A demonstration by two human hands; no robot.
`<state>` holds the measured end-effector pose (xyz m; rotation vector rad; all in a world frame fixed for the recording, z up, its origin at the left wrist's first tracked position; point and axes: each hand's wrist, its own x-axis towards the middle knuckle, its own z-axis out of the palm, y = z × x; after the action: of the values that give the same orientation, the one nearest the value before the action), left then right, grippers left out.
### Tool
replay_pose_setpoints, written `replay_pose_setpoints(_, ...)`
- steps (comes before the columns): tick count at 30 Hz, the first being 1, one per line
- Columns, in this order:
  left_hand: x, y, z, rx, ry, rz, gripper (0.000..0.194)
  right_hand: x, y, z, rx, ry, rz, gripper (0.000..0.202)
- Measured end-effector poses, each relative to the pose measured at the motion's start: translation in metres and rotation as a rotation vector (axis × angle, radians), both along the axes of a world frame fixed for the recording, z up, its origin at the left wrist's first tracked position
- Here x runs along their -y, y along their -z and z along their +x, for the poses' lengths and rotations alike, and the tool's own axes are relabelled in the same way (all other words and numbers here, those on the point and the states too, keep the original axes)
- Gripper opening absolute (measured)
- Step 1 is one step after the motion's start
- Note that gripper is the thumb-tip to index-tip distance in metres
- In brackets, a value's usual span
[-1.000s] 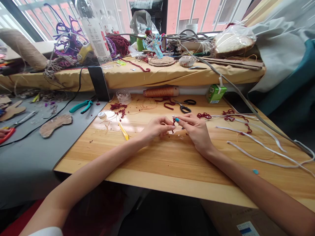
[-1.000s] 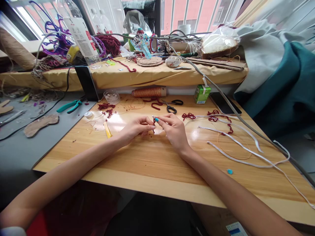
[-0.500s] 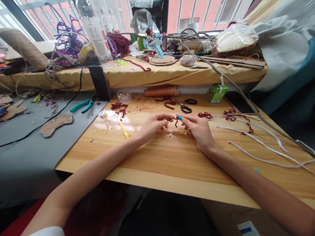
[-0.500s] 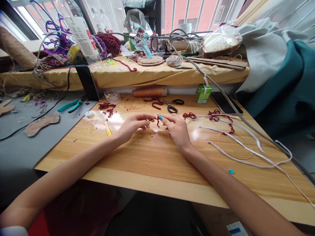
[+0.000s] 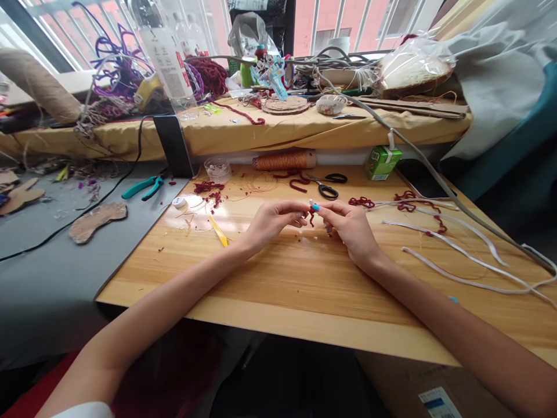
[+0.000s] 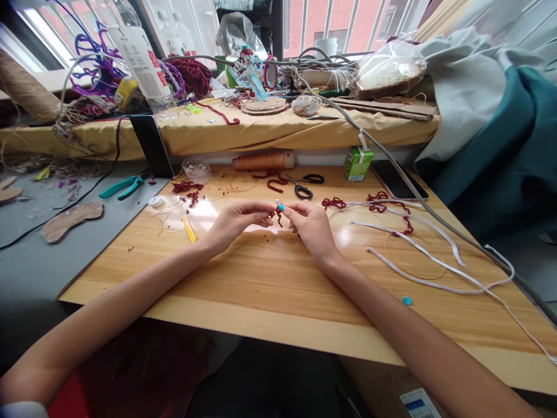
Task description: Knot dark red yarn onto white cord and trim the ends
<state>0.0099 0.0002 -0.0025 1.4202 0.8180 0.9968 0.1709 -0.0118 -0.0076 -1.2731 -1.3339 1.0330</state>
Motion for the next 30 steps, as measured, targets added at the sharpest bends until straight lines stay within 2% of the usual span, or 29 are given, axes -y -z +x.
replay_pose_setpoints(8, 0.0021, -0.0006, -0.0020, -0.196, -0.037, 0.228, 0.019, 0.0010, -0.0004, 0.0003, 0.041, -0.094, -0.001, 0.022)
replay_pose_setpoints(19, 0.0008, 0.0007, -0.0034, -0.196, -0.077, 0.296, 0.017, 0.0016, -0.0021, -0.0006, 0.033, -0.100, -0.018, 0.026)
replay_pose_setpoints(30, 0.0017, 0.0017, -0.0025, -0.105, -0.076, 0.233, 0.022, 0.0029, -0.0031, -0.0012, 0.016, -0.117, -0.056, 0.029)
